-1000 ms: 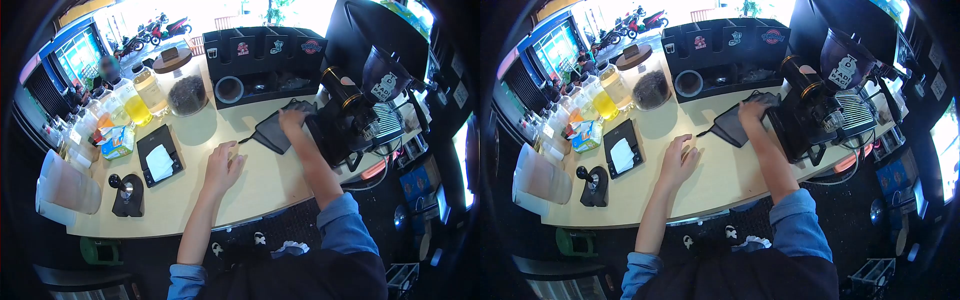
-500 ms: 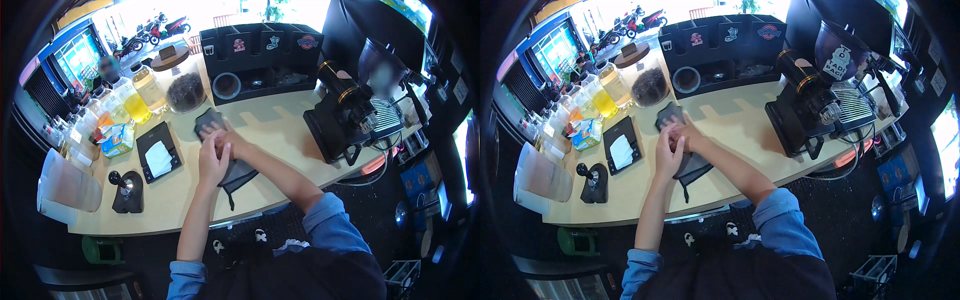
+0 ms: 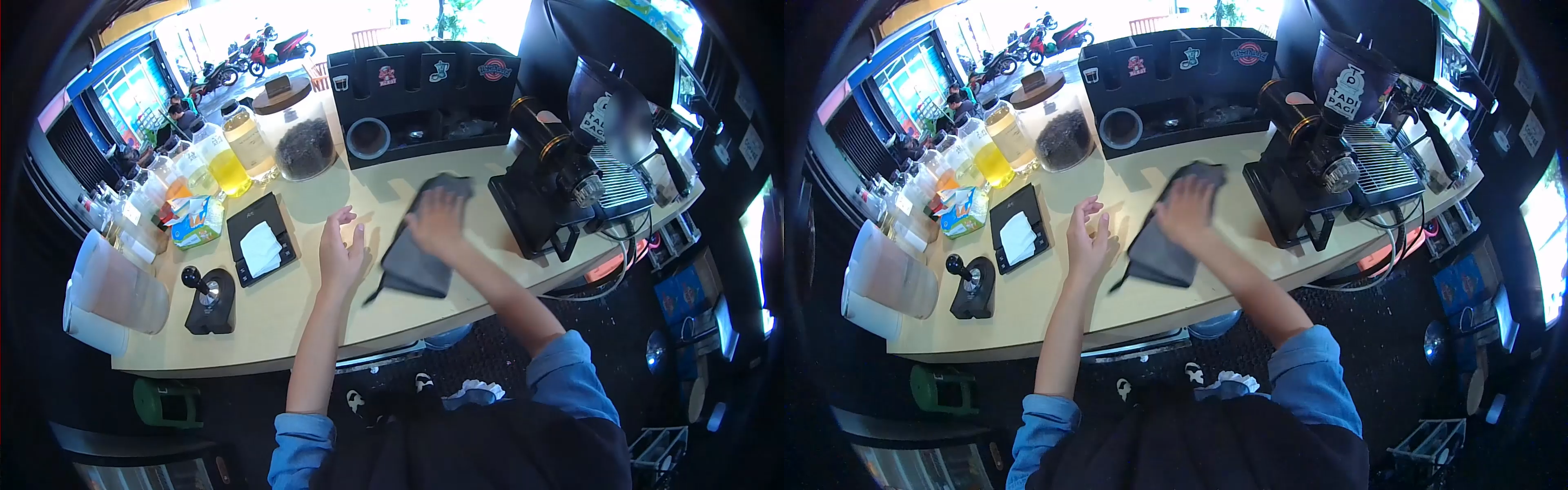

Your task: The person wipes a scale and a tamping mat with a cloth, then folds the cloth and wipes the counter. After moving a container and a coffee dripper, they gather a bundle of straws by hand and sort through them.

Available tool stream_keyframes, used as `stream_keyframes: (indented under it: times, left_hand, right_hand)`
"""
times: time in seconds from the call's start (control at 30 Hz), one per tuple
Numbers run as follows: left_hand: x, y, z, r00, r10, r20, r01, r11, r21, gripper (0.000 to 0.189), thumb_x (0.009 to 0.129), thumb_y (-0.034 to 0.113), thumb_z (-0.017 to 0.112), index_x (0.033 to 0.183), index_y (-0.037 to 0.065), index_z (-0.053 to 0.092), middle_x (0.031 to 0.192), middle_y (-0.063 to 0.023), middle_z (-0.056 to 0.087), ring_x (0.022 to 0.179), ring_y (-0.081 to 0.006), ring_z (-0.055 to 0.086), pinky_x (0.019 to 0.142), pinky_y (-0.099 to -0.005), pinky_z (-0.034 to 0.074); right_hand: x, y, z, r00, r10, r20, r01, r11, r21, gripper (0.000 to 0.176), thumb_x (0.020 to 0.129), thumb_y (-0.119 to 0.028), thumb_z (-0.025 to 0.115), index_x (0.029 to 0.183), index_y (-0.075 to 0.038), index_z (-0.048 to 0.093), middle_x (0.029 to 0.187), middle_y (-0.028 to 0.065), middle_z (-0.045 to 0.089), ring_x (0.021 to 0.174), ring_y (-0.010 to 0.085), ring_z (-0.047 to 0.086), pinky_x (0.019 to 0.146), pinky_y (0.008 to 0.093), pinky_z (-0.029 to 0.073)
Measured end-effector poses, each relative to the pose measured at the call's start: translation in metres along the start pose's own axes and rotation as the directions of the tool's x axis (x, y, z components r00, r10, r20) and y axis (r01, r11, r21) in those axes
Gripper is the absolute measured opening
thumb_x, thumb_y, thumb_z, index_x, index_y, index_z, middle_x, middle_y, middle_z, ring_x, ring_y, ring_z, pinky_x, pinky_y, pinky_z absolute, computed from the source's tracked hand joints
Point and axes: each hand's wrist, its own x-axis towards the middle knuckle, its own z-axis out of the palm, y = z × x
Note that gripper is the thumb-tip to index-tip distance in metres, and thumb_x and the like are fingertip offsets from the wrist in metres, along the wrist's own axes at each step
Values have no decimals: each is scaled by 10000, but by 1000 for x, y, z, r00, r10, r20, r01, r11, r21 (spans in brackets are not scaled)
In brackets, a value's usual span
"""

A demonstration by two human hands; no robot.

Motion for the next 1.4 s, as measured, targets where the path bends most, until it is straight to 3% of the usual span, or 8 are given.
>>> stream_keyframes:
  times: [0.13, 0.53, 0.7, 0.93, 1.0, 1.13, 1.33, 1.4]
  left_hand:
    - [2, -2, -1, 1000, -4, 4, 4, 997, -83, 342, 836, 115, 564, 1155, 32, 473, 981, -128, 593, 964, -249, 569, 831, -346, 431]
    - [-4, -9, -12, 985, -33, -168, 20, 997, -75, 297, 858, 116, 544, 1136, 29, 487, 977, -115, 592, 939, -217, 572, 833, -344, 432]
    - [-4, 0, -23, 982, -75, -174, 36, 975, -220, 300, 864, 112, 537, 1146, 27, 480, 1004, -109, 580, 948, -199, 568, 824, -326, 440]
    - [-35, 13, -73, 987, -112, -118, 69, 944, -323, 337, 873, 86, 528, 1186, 9, 428, 1036, -86, 541, 987, -159, 539, 868, -295, 417]
    - [-44, 16, -86, 982, -144, -125, 100, 947, -304, 340, 873, 82, 524, 1187, 2, 422, 1037, -88, 536, 980, -154, 538, 869, -289, 414]
    - [-60, 16, -108, 973, -180, -143, 123, 934, -337, 353, 850, 59, 544, 1181, -1, 439, 1010, -103, 564, 963, -166, 560, 834, -298, 442]
    - [-85, 14, -143, 970, -209, -121, 159, 929, -334, 371, 850, 62, 545, 1195, -10, 428, 995, -105, 565, 894, -135, 566, 834, -302, 437]
    - [-92, 10, -144, 953, -259, -157, 181, 903, -391, 368, 853, 67, 543, 1194, -10, 427, 989, -105, 569, 870, -125, 569, 821, -299, 441]
  right_hand:
    - [-29, -75, -9, 838, -543, 40, 524, 825, 211, 631, 826, -377, 447, 1359, -65, 317, 1410, 172, 293, 1308, 392, 236, 1009, 627, 163]
    - [-42, 60, -58, 982, -67, 175, 50, 994, 101, 723, 861, -570, 352, 1373, -60, 308, 1413, 201, 284, 1314, 348, 249, 1051, 538, 182]
    - [-63, 62, -70, 713, -686, 145, 672, 728, 136, 657, 837, -591, 418, 1372, -218, 341, 1435, 127, 270, 1332, 340, 205, 1054, 585, 127]
    - [20, 48, -6, 950, -251, 187, 215, 958, 190, 666, 847, -590, 395, 1388, -212, 306, 1467, 129, 190, 1360, 326, 131, 1047, 612, 63]
    - [47, 28, 12, 958, 272, 92, -277, 960, 47, 698, 844, -614, 353, 1407, -212, 260, 1474, 175, 129, 1361, 370, 82, 1035, 626, 18]
    - [66, -43, 20, 941, 314, 127, -319, 948, 13, 715, 841, -624, 323, 1422, -221, 216, 1475, 201, 85, 1354, 409, 50, 1019, 644, -1]
    - [73, -16, -1, 922, -349, 167, 183, 773, 607, 674, 820, -600, 427, 1387, -253, 319, 1472, 162, 165, 1351, 414, 71, 1047, 598, 12]
    - [65, -24, 5, 941, -226, 253, 158, 952, 261, 607, 861, -550, 391, 1387, -257, 315, 1467, 152, 187, 1348, 396, 123, 1048, 600, 56]
